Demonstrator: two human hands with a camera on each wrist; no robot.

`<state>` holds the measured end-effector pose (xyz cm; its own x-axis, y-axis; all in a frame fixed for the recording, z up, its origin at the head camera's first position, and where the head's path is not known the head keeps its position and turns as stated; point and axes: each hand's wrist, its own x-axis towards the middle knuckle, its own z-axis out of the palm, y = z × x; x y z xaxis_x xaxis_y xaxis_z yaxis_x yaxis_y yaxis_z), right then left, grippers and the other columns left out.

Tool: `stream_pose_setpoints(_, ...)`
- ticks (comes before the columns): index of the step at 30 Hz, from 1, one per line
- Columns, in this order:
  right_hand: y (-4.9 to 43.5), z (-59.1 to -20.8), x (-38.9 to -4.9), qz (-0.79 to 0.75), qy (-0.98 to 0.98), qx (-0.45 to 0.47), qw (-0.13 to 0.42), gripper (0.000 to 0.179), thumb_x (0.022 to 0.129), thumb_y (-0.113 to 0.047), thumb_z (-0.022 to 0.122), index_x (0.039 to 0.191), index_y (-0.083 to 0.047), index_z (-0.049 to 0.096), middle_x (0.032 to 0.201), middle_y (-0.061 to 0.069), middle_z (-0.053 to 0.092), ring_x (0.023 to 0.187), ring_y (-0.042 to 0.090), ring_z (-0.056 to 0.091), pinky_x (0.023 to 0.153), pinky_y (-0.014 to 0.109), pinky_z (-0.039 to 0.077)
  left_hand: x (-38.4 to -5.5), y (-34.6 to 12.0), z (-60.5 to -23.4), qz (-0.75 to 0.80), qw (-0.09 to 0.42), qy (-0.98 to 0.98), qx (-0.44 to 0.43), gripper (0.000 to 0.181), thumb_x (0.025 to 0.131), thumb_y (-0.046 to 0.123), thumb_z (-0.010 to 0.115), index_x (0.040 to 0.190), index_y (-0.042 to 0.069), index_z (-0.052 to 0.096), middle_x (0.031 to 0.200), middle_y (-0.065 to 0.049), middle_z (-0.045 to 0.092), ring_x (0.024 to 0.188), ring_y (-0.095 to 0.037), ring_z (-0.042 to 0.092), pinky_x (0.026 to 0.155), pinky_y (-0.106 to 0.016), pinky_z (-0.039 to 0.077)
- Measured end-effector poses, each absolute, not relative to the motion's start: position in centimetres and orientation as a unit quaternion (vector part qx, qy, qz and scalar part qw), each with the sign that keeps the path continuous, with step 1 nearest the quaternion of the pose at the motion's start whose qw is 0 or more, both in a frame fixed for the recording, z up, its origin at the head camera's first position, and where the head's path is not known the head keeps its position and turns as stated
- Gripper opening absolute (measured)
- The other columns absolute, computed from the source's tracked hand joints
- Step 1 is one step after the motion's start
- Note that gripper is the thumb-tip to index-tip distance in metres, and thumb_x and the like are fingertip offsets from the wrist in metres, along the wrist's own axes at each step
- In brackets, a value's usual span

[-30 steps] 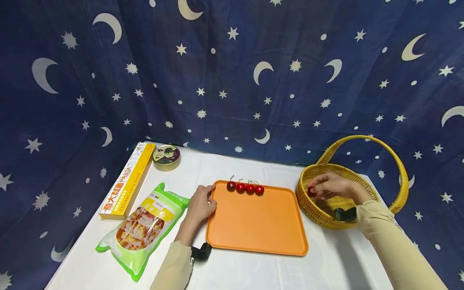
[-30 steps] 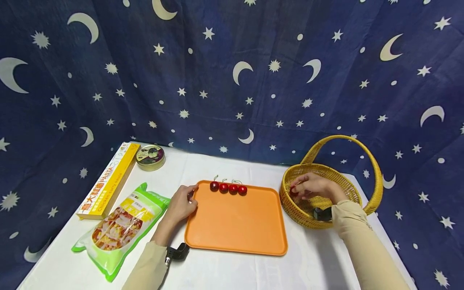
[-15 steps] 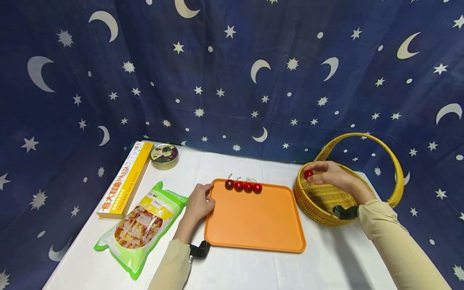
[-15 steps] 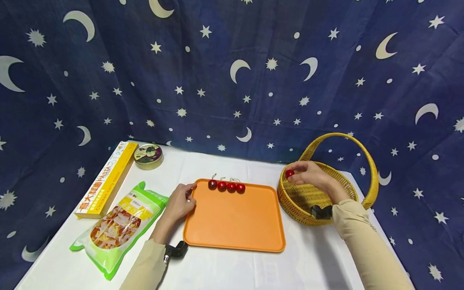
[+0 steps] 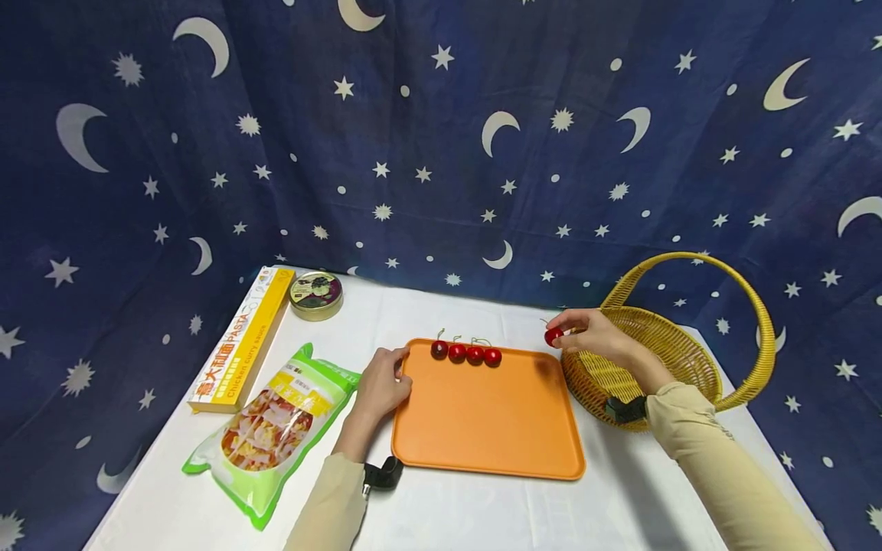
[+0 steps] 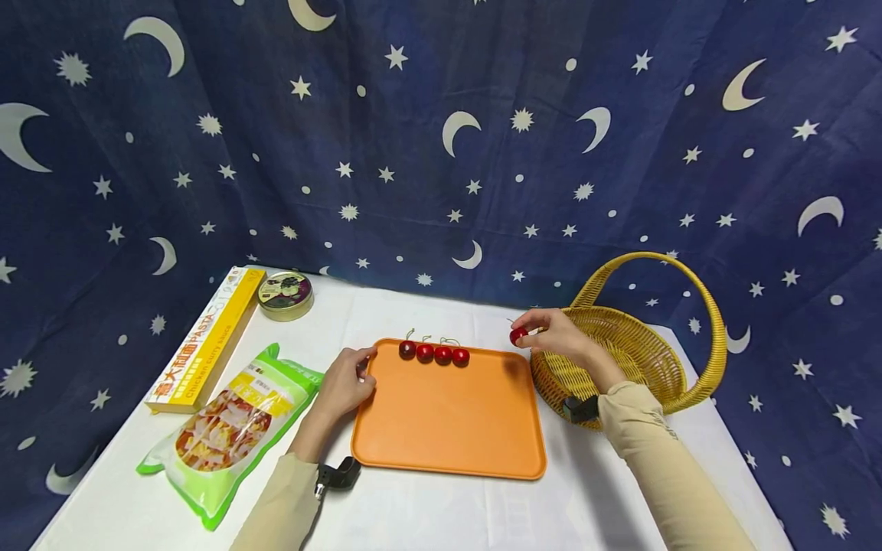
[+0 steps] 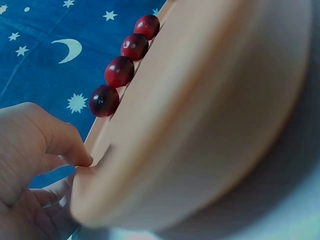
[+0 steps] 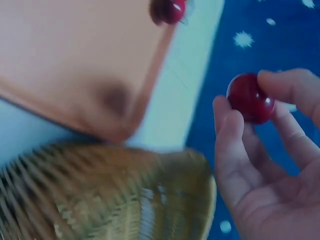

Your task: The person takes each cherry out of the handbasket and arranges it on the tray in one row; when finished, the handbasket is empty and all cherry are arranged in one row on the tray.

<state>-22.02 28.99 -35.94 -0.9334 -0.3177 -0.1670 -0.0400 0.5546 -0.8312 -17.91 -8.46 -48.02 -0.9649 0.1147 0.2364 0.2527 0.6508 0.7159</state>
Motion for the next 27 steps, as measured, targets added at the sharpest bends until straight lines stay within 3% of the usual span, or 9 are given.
stream_pose_setpoints(6, 26.0, -38.9, -22.7, -0.425, 0.894, -0.115, 0.084, 0.039, 0.076, 0.004, 0.075, 0.11, 0.015, 0.059, 0.094, 0.025, 0.066, 0.072, 0.016, 0.06, 0.059, 0.026, 0.05, -17.9, -8.5, -48.1, -0.403, 0.092, -0.905, -0.102, 0.053, 0.071, 0.002, 0.065, 0.124, -0.005, 0.065, 0.091, -0.013, 0.055, 0.076, -0.022, 0.047, 0.066, -0.034, 0.04)
stream_pose_setpoints(10, 24.3, -40.3, -22.9, -0.399, 0.908, -0.119, 0.054, 0.032, 0.073, 0.004, 0.078, 0.1, 0.013, 0.063, 0.087, 0.021, 0.068, 0.077, 0.021, 0.06, 0.062, 0.022, 0.045, -17.9, -8.5, -48.1, -0.401, 0.094, -0.906, -0.102, 0.054, 0.07, 0.003, 0.064, 0.123, -0.004, 0.065, 0.09, -0.013, 0.055, 0.075, -0.022, 0.047, 0.065, -0.035, 0.04)
stream_pose_setpoints(15, 22.9, -41.5, -22.9, -0.387, 0.913, -0.112, 0.062, 0.028, 0.071, 0.003, 0.079, 0.095, 0.01, 0.065, 0.081, 0.017, 0.067, 0.079, 0.027, 0.06, 0.063, 0.023, 0.045, -17.9, -8.4, -48.1, -0.4, 0.094, -0.906, -0.098, 0.054, 0.07, 0.002, 0.063, 0.124, -0.004, 0.065, 0.089, -0.013, 0.054, 0.075, -0.022, 0.047, 0.065, -0.035, 0.04)
stream_pose_setpoints(21, 22.6, -42.6, -22.9, -0.384, 0.917, -0.066, 0.083, 0.031, 0.07, 0.001, 0.08, 0.096, 0.008, 0.064, 0.081, 0.015, 0.064, 0.072, 0.017, 0.056, 0.061, 0.025, 0.045, -18.0, -8.4, -48.1, -0.398, 0.095, -0.907, -0.098, 0.054, 0.07, 0.002, 0.063, 0.124, -0.004, 0.065, 0.089, -0.013, 0.054, 0.075, -0.022, 0.047, 0.064, -0.034, 0.04)
stream_pose_setpoints(27, 22.1, -43.4, -22.8, -0.385, 0.919, -0.053, 0.065, 0.033, 0.068, 0.001, 0.082, 0.095, 0.007, 0.064, 0.08, 0.015, 0.065, 0.068, 0.014, 0.054, 0.059, 0.025, 0.043, -17.9, -8.4, -48.0, -0.401, 0.092, -0.907, -0.096, 0.054, 0.071, 0.002, 0.063, 0.124, -0.004, 0.065, 0.089, -0.012, 0.054, 0.075, -0.022, 0.047, 0.065, -0.034, 0.04)
